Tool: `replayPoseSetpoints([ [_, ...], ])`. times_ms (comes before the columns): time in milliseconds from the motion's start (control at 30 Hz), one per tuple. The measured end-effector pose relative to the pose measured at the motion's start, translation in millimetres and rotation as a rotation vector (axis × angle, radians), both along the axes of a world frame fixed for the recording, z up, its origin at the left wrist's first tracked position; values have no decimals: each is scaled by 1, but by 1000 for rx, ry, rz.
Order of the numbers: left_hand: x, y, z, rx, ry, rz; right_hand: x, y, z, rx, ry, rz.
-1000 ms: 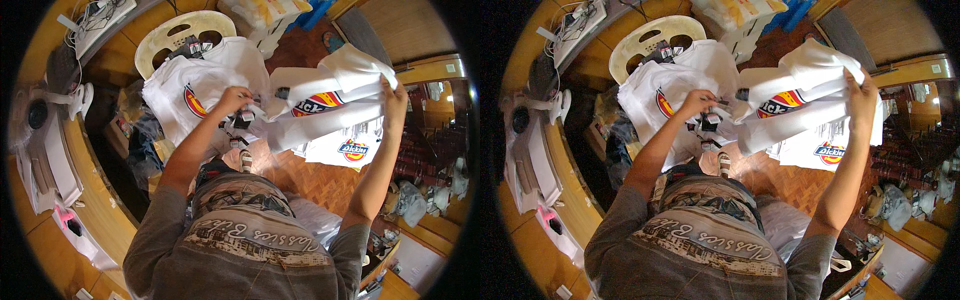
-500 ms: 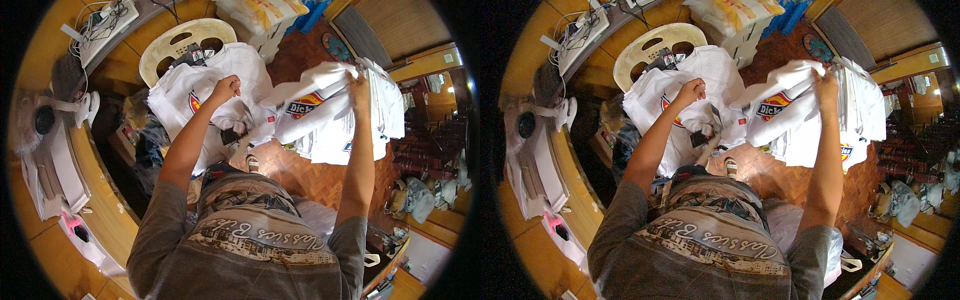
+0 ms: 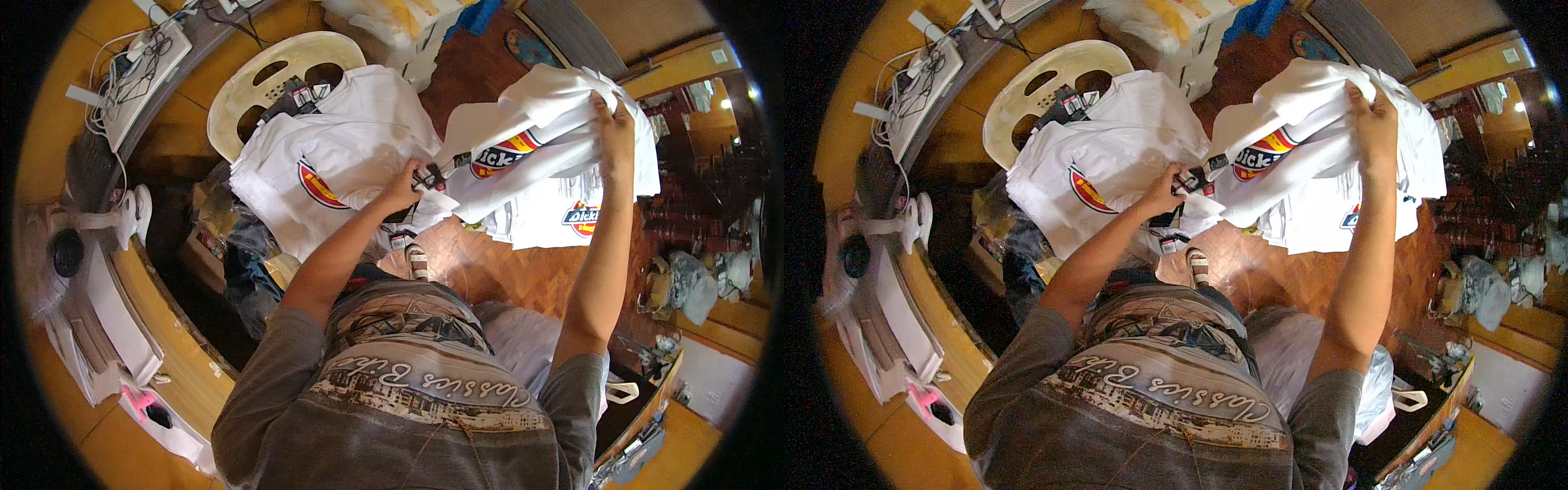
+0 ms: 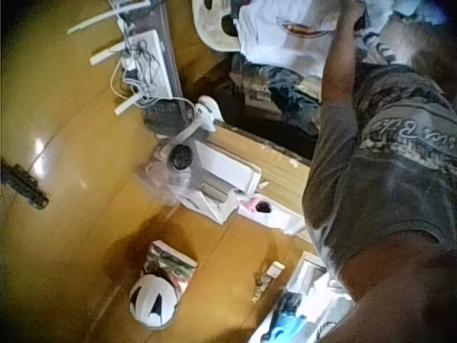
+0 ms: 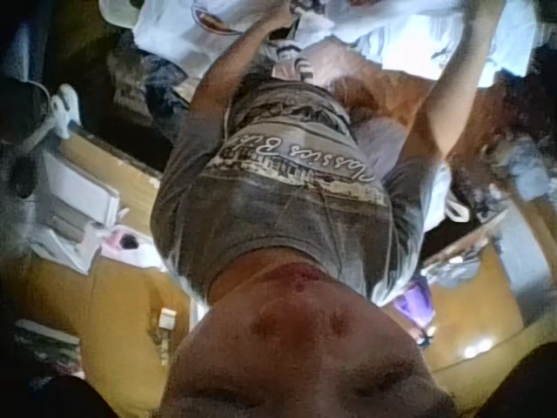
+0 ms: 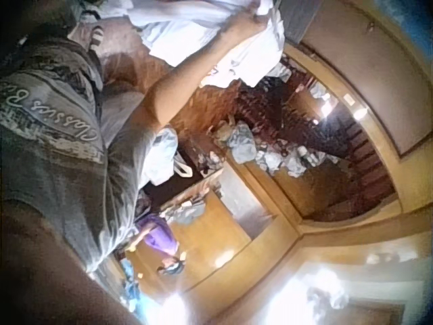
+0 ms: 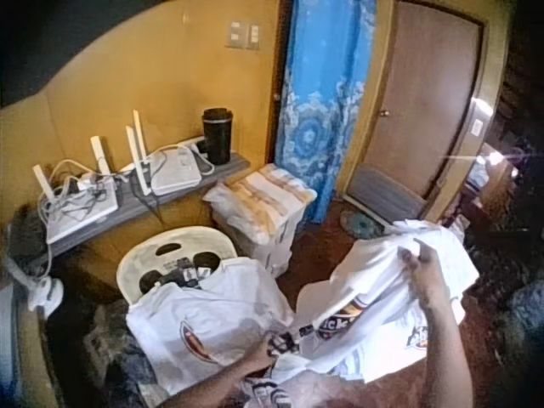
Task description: The person folds white tank tops on a wooden table using a cardboard template to ensure consistent creases. They place a tag on the folded garment and stack it with others. The process is repeated for multiple shirts.
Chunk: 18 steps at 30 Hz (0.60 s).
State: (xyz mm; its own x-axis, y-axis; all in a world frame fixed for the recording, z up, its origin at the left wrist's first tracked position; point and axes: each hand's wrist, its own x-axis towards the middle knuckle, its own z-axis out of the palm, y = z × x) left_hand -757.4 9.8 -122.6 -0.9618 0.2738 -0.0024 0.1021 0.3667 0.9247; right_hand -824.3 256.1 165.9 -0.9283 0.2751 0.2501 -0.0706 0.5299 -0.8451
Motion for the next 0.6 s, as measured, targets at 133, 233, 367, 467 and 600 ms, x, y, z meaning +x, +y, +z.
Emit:
replayPoseSetpoints([
  [133, -27, -30, 17, 138, -281, -97, 5, 29, -2, 3, -97, -103],
  [233, -39, -43, 40, 324, -388, -105, 11, 54, -28, 122, -23, -135],
  [367, -46, -51, 51, 181, -147, -116, 20, 59, -47, 230, -218, -298],
  [467, -47, -47, 66, -66, -91, -43, 29, 65, -63, 128, -183, -256],
  [600, -57, -48, 36, 57, -136, 50, 41, 71, -74, -45, -167, -276],
])
